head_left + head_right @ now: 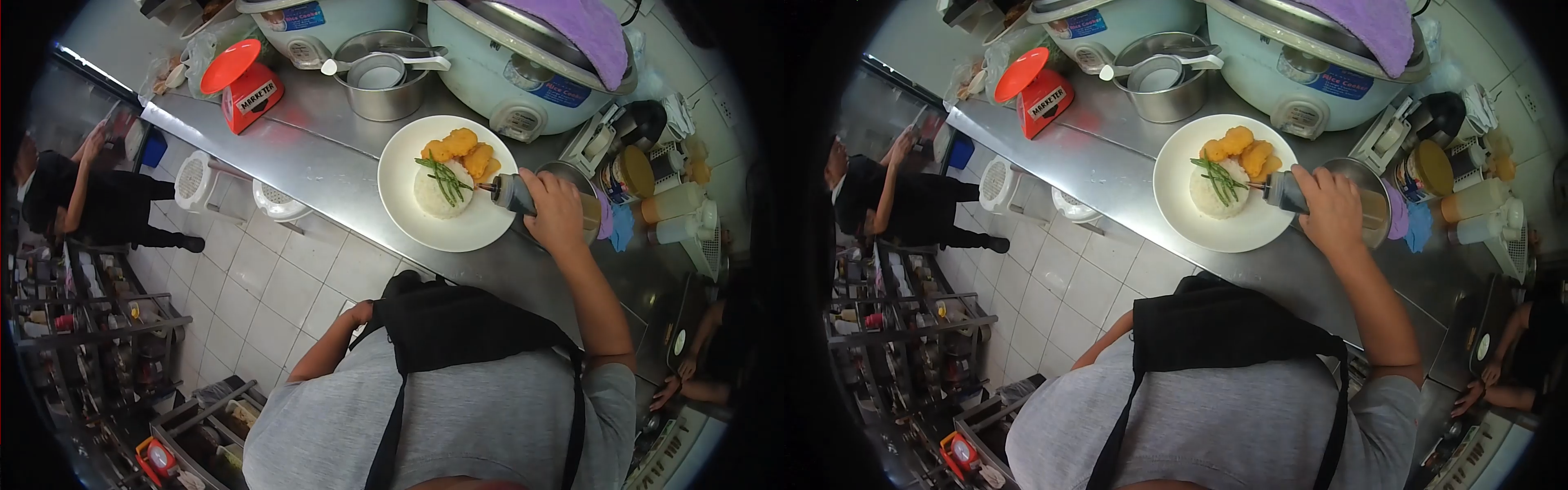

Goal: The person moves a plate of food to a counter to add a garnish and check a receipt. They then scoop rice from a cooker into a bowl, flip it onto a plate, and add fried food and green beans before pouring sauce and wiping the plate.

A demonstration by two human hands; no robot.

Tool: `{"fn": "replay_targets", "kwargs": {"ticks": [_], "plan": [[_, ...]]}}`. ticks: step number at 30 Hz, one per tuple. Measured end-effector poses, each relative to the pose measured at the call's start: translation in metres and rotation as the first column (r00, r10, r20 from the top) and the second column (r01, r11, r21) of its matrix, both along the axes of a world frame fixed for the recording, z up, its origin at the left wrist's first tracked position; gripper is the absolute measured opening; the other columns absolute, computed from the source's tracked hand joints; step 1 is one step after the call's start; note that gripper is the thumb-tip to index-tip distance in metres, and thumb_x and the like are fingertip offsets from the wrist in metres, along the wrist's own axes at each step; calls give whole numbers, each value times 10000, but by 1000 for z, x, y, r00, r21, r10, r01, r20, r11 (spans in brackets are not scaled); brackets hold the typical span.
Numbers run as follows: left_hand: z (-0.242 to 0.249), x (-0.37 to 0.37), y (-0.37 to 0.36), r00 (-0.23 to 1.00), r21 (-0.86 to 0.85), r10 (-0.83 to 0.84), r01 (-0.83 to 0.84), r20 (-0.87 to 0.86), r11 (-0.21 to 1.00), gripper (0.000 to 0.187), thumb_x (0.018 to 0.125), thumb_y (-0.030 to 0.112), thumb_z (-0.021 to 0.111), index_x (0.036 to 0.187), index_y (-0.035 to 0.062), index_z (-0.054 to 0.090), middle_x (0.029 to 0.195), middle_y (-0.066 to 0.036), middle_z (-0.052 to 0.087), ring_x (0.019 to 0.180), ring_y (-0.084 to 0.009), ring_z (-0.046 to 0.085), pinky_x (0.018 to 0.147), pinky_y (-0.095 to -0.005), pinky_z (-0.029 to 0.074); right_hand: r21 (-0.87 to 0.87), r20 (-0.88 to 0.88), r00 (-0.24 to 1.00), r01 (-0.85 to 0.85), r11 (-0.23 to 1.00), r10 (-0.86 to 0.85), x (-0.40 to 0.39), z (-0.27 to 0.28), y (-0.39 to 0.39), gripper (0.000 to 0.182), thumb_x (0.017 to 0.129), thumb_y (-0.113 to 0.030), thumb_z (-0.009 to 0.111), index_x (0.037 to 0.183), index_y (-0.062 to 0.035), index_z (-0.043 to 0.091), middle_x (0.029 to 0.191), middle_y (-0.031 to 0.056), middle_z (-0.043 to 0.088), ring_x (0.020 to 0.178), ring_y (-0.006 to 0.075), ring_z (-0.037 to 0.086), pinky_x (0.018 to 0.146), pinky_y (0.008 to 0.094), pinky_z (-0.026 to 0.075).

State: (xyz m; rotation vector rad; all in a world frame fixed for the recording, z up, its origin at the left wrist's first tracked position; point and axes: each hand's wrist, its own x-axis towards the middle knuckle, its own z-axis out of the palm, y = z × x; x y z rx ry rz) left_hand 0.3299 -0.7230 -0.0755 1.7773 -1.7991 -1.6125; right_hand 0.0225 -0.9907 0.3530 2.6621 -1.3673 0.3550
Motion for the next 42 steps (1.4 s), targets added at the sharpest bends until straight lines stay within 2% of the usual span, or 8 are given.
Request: {"fn": "replay_targets", "kwargs": {"ticks": [10,16,22,26,31,34,38,42], "plan": [[-45,35,17,962,-269,-259,272,84,924,324,729,251,459,971,61,560,985,-177,569,913,-329,531,825,-371,417,-60,-181,983,-1,998,-10,43,-11,-26,633,498,-49,676,1087,-153,470,893,51,487,841,240,486,770,366,380],[-61,40,22,952,-150,-219,253,211,956,316,732,228,435,946,29,554,938,-215,569,892,-359,528,823,-389,421,-67,-232,967,-123,990,105,49,1,-21,643,491,-49,682,1087,-159,469,868,52,487,845,240,487,780,367,373],[0,27,10,906,252,373,-415,199,874,503,793,378,406,989,-66,541,994,-268,541,972,-388,498,832,-378,403,29,-168,985,-44,999,49,39,7,-25,656,488,-43,676,1100,-152,464,901,61,495,866,240,491,788,364,372],[23,29,2,900,251,378,-425,216,869,618,785,472,410,967,-103,546,1011,-289,525,1000,-378,492,837,-375,393,210,190,982,-41,977,1,40,10,-29,674,499,-32,667,1127,-138,445,1010,78,504,954,257,487,833,356,374],[52,32,-8,887,228,399,-448,231,865,627,784,486,419,935,-107,559,976,-290,539,979,-375,506,834,-379,394,354,845,517,-358,864,-132,36,0,-40,634,598,8,636,1172,-72,378,1094,84,490,1011,216,489,873,332,384],[44,37,-8,866,245,421,-484,269,840,611,791,469,419,938,-108,557,972,-289,541,973,-382,506,825,-383,399,406,914,226,-471,783,-337,23,18,-34,638,628,18,641,1185,-40,336,1106,76,474,1011,163,479,886,303,372],[-8,55,8,936,65,61,-89,346,994,511,791,442,433,882,-34,597,935,-305,539,920,-392,526,780,-386,423,336,935,78,-506,794,-346,-30,28,-33,634,625,1,656,1176,-56,347,1074,59,486,971,151,491,861,295,386],[-10,53,8,832,215,292,-430,471,877,434,802,400,425,859,9,604,878,-280,563,881,-388,540,733,-401,441,316,949,99,-352,881,-300,-106,44,-23,619,628,-15,661,1169,-48,363,1055,59,496,962,150,491,854,290,387]]}}
